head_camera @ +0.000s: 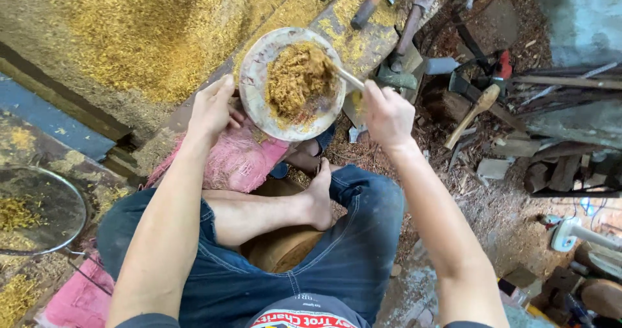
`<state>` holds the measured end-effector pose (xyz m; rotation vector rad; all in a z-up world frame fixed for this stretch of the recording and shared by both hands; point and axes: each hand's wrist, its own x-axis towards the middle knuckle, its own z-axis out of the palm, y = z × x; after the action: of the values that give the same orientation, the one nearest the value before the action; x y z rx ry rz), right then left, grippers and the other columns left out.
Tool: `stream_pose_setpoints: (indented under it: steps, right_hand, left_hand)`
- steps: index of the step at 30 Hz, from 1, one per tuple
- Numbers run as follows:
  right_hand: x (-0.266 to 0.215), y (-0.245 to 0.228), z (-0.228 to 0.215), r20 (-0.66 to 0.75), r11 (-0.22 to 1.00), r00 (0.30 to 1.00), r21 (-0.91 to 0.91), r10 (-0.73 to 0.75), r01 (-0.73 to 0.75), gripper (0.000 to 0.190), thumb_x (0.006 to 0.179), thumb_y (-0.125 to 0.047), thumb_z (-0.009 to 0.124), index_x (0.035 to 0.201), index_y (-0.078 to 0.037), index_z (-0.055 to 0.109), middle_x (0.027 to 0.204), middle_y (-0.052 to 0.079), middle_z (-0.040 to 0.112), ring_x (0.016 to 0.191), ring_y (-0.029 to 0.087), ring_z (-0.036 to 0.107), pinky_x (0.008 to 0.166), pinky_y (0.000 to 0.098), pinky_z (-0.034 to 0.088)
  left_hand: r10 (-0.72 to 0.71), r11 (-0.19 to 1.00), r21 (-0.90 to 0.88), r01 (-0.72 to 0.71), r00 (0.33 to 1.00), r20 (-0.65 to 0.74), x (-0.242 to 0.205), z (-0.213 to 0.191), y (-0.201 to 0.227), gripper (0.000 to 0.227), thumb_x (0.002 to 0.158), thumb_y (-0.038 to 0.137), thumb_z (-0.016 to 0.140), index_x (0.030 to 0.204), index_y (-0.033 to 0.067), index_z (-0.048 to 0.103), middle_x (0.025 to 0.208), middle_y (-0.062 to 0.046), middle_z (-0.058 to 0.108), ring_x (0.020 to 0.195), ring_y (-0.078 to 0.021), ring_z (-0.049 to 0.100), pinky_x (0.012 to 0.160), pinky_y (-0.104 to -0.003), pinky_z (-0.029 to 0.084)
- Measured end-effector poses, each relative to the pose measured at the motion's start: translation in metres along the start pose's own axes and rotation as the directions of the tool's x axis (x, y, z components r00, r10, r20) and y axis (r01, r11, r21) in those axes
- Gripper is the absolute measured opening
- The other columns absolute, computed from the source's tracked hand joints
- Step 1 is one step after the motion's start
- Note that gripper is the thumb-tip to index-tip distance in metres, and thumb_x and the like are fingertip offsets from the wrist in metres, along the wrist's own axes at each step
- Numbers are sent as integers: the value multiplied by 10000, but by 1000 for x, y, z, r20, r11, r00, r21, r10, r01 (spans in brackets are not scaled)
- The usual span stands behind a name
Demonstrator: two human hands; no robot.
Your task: Sift sawdust or similar material through a screen and mix it in a bowl using a stick.
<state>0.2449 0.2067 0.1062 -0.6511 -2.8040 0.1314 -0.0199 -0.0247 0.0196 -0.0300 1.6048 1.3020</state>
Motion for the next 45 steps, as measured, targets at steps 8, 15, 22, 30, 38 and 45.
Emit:
stream_pose_setpoints:
  steps: [8, 15, 22, 30, 38, 45]
  right_hand:
    - [-23, -56, -44, 71, 993, 997, 112, 29, -37, 171, 1009, -192, 644, 1156, -117, 691, 781, 66, 644, 614, 245, 640, 525, 363, 503]
    - [11, -41, -27, 264, 998, 964, 67, -16, -2, 120, 1035, -224, 629, 1012, -148, 719, 696, 55, 627, 581, 243, 643, 505, 386, 493]
    - [39, -24, -28, 148, 998, 987, -4, 62, -62, 132, 1043, -228, 625, 1055, -127, 709, 746, 70, 679, 596, 244, 671, 491, 384, 508]
    - [9, -62, -46, 348, 986, 924, -3, 159, -169, 143, 1029, -177, 590, 971, -130, 713, 710, 74, 683, 607, 257, 688, 532, 398, 527]
    - [40, -56, -23, 208, 941, 918, -41, 337, -336, 154, 975, -251, 634, 987, -153, 752, 707, 84, 708, 601, 297, 698, 529, 421, 540]
    - [10, -40, -47, 366, 968, 902, 13, 227, -250, 141, 977, -229, 630, 882, -146, 694, 689, 83, 678, 614, 297, 697, 553, 441, 542]
  left_hand:
    - [19, 998, 55, -20, 1000, 8, 4, 9, 2, 510, 1046, 363, 540, 1462, 71, 580, 996, -104, 730, 547, -136, 586, 440, -264, 482]
    - [49, 999, -3, -49, 997, 54, -1, 5, 0, 473, 1054, 360, 516, 1401, 60, 631, 937, -67, 737, 570, -123, 631, 460, -259, 503]
    - [43, 997, 63, -44, 999, 15, 0, 9, 5, 449, 1061, 354, 524, 1360, 49, 661, 899, -67, 721, 566, -128, 627, 470, -264, 504]
    - [23, 998, 62, -25, 999, 34, -3, 5, 8, 469, 1065, 377, 505, 1390, 69, 646, 903, -74, 724, 587, -116, 628, 491, -259, 503]
    - [15, 995, 100, -16, 1000, 5, -6, 7, 11, 482, 1052, 383, 504, 1418, 93, 625, 961, -61, 746, 595, -116, 639, 497, -262, 500]
    - [25, 993, 116, -23, 1000, -19, 0, 4, 11, 468, 1054, 402, 507, 1351, 71, 652, 948, -63, 739, 590, -134, 646, 490, -268, 495]
